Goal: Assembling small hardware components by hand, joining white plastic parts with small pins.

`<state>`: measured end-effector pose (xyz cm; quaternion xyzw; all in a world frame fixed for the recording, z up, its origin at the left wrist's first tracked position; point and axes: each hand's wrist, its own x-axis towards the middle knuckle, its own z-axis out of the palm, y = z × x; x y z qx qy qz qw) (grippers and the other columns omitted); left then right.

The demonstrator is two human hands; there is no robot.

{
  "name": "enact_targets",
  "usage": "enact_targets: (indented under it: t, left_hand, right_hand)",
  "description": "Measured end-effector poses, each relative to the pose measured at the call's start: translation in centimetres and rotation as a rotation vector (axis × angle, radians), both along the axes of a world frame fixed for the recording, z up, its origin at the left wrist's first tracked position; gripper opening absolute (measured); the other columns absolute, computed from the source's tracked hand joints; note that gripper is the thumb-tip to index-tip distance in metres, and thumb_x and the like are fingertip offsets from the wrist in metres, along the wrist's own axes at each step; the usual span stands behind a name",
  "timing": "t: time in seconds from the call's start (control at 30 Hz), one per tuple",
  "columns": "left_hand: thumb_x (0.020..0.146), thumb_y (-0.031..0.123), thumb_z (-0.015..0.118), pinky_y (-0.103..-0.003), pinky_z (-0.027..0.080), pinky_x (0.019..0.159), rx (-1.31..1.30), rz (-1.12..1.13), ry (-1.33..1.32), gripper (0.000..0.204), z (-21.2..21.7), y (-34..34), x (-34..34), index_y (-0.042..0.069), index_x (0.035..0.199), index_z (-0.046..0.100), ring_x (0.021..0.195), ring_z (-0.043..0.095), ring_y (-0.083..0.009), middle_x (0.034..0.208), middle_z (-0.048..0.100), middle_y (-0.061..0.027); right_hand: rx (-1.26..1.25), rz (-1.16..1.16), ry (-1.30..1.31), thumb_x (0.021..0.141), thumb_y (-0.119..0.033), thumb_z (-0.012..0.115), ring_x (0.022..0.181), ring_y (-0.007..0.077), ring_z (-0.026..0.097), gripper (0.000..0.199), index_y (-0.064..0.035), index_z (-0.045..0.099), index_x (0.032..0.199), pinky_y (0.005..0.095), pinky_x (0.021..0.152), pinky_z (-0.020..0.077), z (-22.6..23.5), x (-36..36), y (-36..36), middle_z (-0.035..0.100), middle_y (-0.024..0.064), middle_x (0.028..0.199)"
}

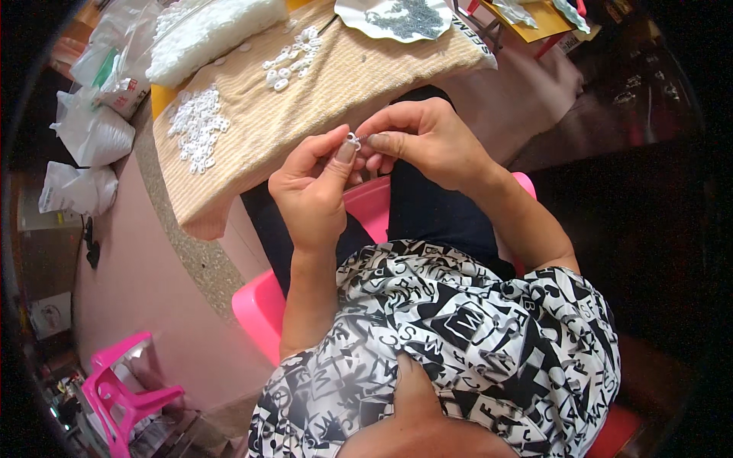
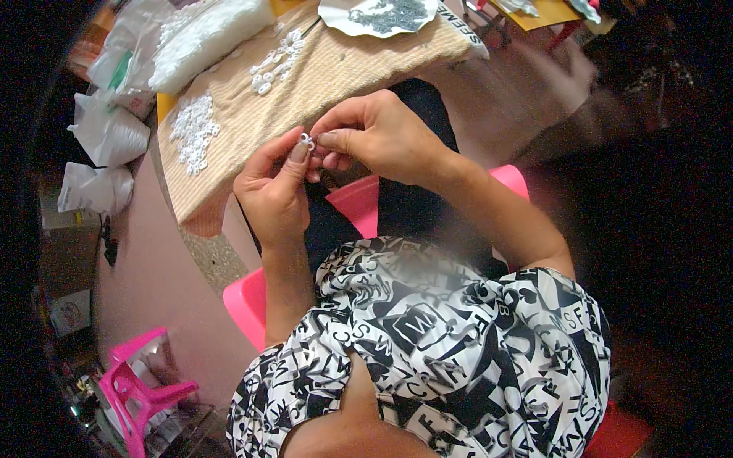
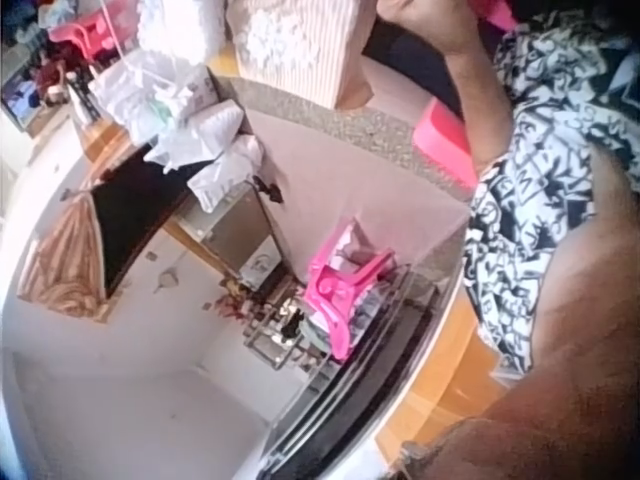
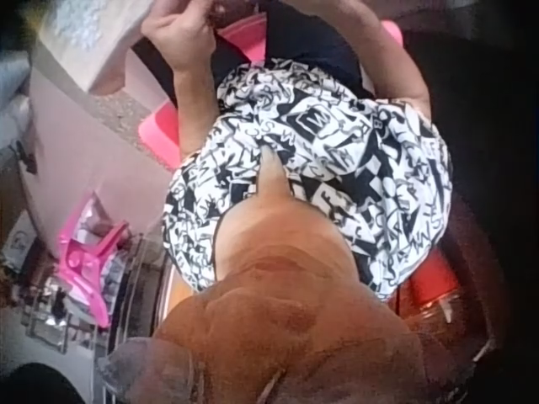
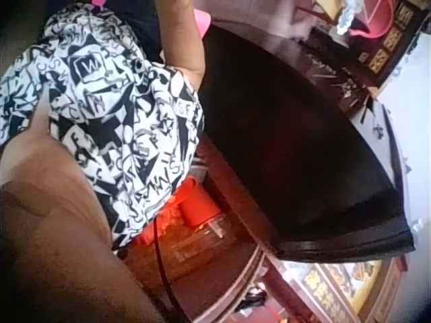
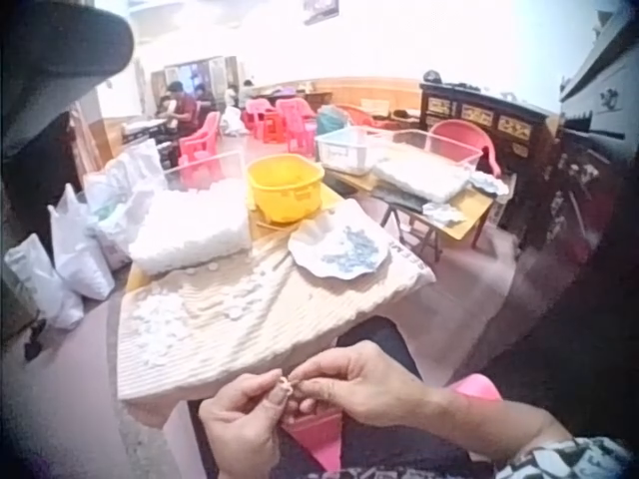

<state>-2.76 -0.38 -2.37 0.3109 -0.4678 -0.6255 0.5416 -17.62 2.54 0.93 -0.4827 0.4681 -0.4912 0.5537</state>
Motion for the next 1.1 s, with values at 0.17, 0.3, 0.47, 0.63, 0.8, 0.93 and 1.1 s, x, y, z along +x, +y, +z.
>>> enact_targets:
  t: [0.17,0.3,0.47,0.63,0.8,0.93,1.1]
  left_hand:
    - [0.076,-0.003,0.060,-0.018,0.043,0.051,-0.021,-0.030,-0.015,0.015,0.0,0.0,0.1,-0.004,0.091,0.062,0.058,0.054,-0.0074,0.072,0.059,-0.0043]
    - [0.076,-0.003,0.060,-0.018,0.043,0.051,-0.033,-0.032,-0.049,0.014,0.0,0.0,0.0,-0.004,0.090,0.062,0.058,0.054,-0.0072,0.072,0.059,-0.0040]
    - [0.076,-0.005,0.059,-0.017,0.043,0.053,-0.062,-0.031,-0.067,0.011,0.0,0.2,0.2,-0.004,0.086,0.061,0.060,0.054,-0.0064,0.072,0.058,-0.0034]
    - [0.076,-0.005,0.059,-0.017,0.043,0.055,-0.079,-0.034,-0.066,0.011,0.0,-0.3,0.2,-0.004,0.087,0.061,0.061,0.052,-0.0057,0.074,0.057,-0.0019]
    - [0.077,-0.002,0.059,-0.020,0.044,0.051,0.086,0.031,0.151,0.014,0.1,-2.0,2.1,-0.004,0.090,0.059,0.061,0.056,-0.0116,0.077,0.059,-0.0091]
    - [0.080,-0.003,0.053,-0.022,0.043,0.054,0.152,0.091,0.354,0.017,-0.5,-4.4,5.1,-0.004,0.097,0.056,0.066,0.054,-0.0152,0.080,0.057,-0.0113]
    - [0.081,-0.002,0.052,-0.022,0.042,0.056,0.156,0.103,0.385,0.017,-0.2,-4.8,6.7,-0.003,0.098,0.056,0.067,0.052,-0.0151,0.080,0.056,-0.0109]
  right_hand:
    - [-0.005,-0.050,0.020,0.080,-0.006,0.056,0.062,0.0083,0.057,0.013,0.0057,0.059,0.086,0.0195,0.057,0.0475,-0.3,0.1,-0.1,0.062,0.0065,0.074]
    - [-0.058,-0.054,0.032,0.080,-0.005,0.057,0.061,0.0083,0.055,0.010,0.0042,0.058,0.082,0.0202,0.055,0.0458,-0.3,0.3,-0.1,0.059,0.0044,0.069]
    - [-0.108,-0.021,0.157,0.080,-0.004,0.056,0.060,0.0072,0.052,0.008,0.0036,0.057,0.081,0.0197,0.055,0.0437,-0.8,0.7,-0.3,0.057,0.0030,0.067]
    - [-0.059,-0.070,0.084,0.079,-0.005,0.055,0.059,0.0077,0.055,0.010,0.0042,0.059,0.079,0.0201,0.052,0.0448,-0.8,0.9,-0.2,0.060,0.0044,0.068]
    - [-0.030,-0.175,0.212,0.083,-0.010,0.055,0.069,0.0099,0.057,0.017,0.0041,0.060,0.090,0.0220,0.060,0.0461,0.1,-0.4,-1.5,0.061,0.0055,0.076]
    - [-0.461,-0.181,0.778,0.077,-0.008,0.060,0.069,0.0180,0.059,0.015,0.0007,0.061,0.088,0.0270,0.063,0.0458,-0.8,-0.3,-6.9,0.061,0.0103,0.077]
    - [-0.646,-0.046,1.123,0.072,-0.005,0.055,0.078,0.0289,0.057,0.013,-0.0058,0.062,0.083,0.0362,0.068,0.0459,-3.1,3.1,-14.3,0.058,0.0123,0.082]
